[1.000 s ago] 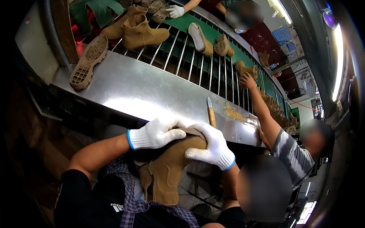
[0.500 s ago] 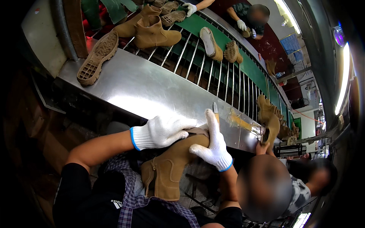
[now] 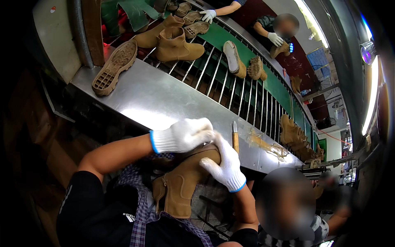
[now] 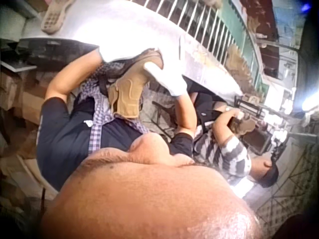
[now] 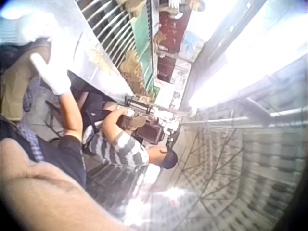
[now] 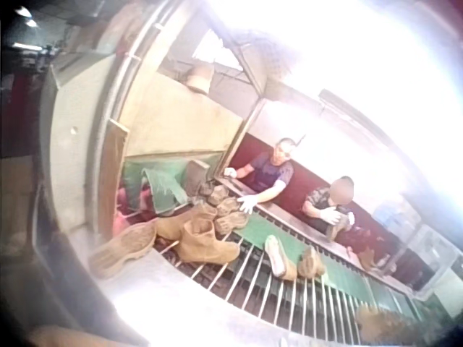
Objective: The person picks up boots from a conveyor belt, trims excess material from the soles using a knife, wipes the boots with a cloth, and places them back on the belt.
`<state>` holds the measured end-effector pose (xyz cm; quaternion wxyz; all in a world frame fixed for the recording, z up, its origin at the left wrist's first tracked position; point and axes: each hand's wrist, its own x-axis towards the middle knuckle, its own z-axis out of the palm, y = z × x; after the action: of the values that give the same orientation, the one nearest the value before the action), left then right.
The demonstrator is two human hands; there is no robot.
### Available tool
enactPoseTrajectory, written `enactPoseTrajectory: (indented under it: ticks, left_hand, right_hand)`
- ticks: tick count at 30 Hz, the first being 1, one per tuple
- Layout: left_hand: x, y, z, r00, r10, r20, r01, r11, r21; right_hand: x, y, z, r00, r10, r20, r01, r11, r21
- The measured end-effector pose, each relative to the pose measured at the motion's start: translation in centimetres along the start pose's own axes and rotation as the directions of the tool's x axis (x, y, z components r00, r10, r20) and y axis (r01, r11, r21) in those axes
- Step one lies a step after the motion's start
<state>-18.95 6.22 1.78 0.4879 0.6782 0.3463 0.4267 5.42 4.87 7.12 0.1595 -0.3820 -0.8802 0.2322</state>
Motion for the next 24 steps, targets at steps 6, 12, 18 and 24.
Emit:
enactPoseTrajectory:
  ticks: [6, 12, 18, 24]
  left_hand:
    - [-7.2, -2.2, -1.6, 0.987, 0.08, 0.14, -0.121, 0.94, 0.32]
    - [-6.6, -4.1, 1.5, 0.873, 0.454, -0.178, -0.359, 0.846, 0.395]
    - [-1.3, -1.4, 1.1, 0.954, 0.267, -0.136, -0.244, 0.956, 0.162]
    - [0.0, -0.9, 0.5, 0.998, -0.063, 0.03, 0.065, 0.993, -0.099]
  right_hand:
    - [-1.6, 1.4, 0.1, 1.0, 0.031, -0.001, -0.031, 0.999, -0.015]
    - [-1.9, 2.8, 1.4, 0.993, 0.049, -0.108, -0.025, 0.978, 0.209]
    - [-0.1, 0.7, 1.3, 0.999, -0.022, -0.026, 0.027, 0.972, 0.234]
    - [0.7, -1.4, 0.2, 0.999, -0.035, -0.038, 0.04, 0.992, 0.119]
